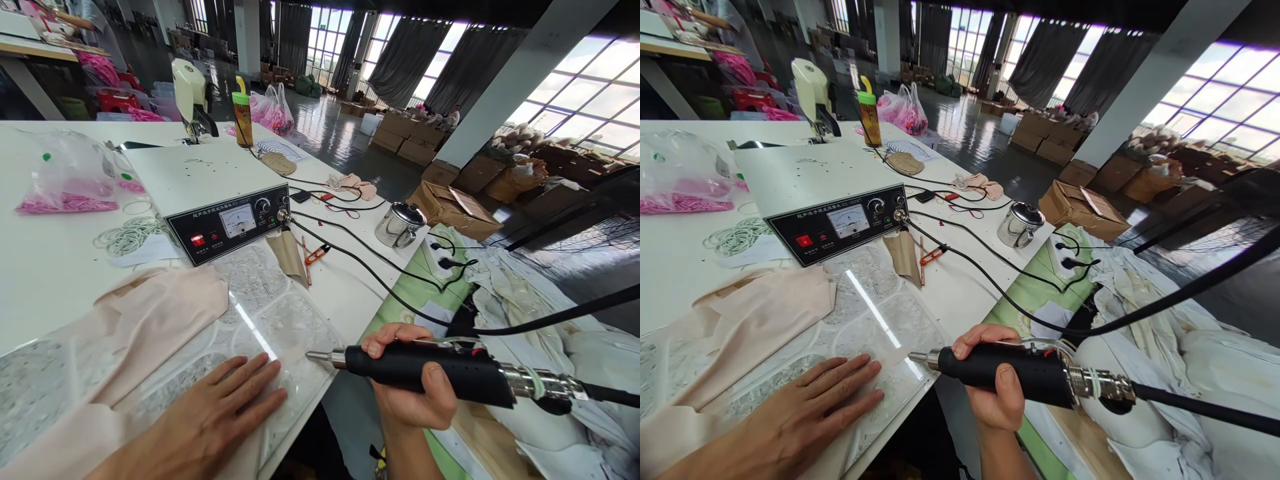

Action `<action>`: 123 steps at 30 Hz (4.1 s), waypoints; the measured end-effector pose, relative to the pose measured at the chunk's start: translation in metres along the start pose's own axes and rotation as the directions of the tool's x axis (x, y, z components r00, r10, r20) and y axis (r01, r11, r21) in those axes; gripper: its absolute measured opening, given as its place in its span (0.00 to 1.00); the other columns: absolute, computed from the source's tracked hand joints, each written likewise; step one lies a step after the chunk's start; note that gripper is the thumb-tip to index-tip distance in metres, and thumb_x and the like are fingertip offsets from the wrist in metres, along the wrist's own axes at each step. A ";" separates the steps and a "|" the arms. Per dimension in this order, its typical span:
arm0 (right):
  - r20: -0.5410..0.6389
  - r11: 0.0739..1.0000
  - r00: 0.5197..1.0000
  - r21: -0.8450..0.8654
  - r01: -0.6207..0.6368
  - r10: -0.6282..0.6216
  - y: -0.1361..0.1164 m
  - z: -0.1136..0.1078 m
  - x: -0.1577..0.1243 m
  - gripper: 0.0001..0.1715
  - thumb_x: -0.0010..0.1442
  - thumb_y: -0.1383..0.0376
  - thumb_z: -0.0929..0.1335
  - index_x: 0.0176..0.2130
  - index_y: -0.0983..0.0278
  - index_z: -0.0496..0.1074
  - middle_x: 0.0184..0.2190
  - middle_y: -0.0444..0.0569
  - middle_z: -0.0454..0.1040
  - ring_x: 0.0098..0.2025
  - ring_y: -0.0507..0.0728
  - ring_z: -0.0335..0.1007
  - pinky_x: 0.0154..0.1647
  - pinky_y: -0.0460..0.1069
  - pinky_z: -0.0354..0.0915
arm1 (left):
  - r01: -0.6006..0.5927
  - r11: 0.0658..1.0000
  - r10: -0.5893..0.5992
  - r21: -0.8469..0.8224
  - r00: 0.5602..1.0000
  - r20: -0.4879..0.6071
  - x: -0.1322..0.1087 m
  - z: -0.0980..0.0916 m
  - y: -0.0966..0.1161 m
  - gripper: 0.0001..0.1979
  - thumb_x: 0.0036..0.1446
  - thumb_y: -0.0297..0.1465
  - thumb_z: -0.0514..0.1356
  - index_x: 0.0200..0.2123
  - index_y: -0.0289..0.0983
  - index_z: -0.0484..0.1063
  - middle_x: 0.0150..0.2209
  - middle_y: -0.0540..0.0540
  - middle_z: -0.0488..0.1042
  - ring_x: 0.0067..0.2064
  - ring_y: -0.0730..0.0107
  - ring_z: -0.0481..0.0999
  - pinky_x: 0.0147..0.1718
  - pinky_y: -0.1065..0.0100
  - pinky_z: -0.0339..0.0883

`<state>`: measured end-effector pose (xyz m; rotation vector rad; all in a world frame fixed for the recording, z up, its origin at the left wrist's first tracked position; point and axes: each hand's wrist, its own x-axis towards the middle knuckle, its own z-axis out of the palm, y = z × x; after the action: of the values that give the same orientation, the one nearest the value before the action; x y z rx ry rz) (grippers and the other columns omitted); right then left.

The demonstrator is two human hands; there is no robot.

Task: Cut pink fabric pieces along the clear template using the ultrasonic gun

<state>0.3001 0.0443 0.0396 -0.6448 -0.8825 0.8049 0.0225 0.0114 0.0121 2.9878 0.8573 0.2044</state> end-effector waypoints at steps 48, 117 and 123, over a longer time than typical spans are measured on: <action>0.079 0.999 0.997 -0.037 0.025 -0.022 0.007 0.012 0.003 0.11 0.55 0.57 0.68 0.33 0.61 0.75 0.26 0.45 0.75 0.23 0.54 0.69 0.23 0.52 0.69 | -0.026 0.989 0.028 -0.148 1.000 0.011 0.004 -0.001 -0.004 0.34 0.64 0.19 0.52 0.71 0.42 0.56 0.69 0.40 0.62 0.68 0.52 0.64 0.64 0.53 0.62; 0.274 0.995 0.957 0.000 -0.096 0.092 -0.018 0.004 -0.010 0.13 0.58 0.55 0.69 0.38 0.63 0.76 0.28 0.48 0.76 0.25 0.55 0.72 0.27 0.52 0.71 | 0.179 0.983 -0.170 0.034 0.968 -0.186 -0.050 -0.017 0.019 0.24 0.68 0.20 0.48 0.61 0.40 0.72 0.63 0.45 0.72 0.65 0.61 0.70 0.65 0.59 0.63; 0.281 0.993 0.957 0.069 -0.095 0.072 -0.014 0.008 -0.008 0.14 0.58 0.56 0.70 0.38 0.62 0.76 0.29 0.48 0.76 0.25 0.55 0.73 0.26 0.52 0.73 | 0.202 0.979 -0.198 -0.012 0.946 -0.258 -0.021 -0.005 0.036 0.23 0.70 0.22 0.49 0.64 0.35 0.68 0.62 0.40 0.72 0.65 0.57 0.69 0.61 0.57 0.69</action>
<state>0.2951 0.0312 0.0512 -0.5063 -1.0761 1.0200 0.0236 -0.0306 0.0170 2.9000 1.1824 0.5930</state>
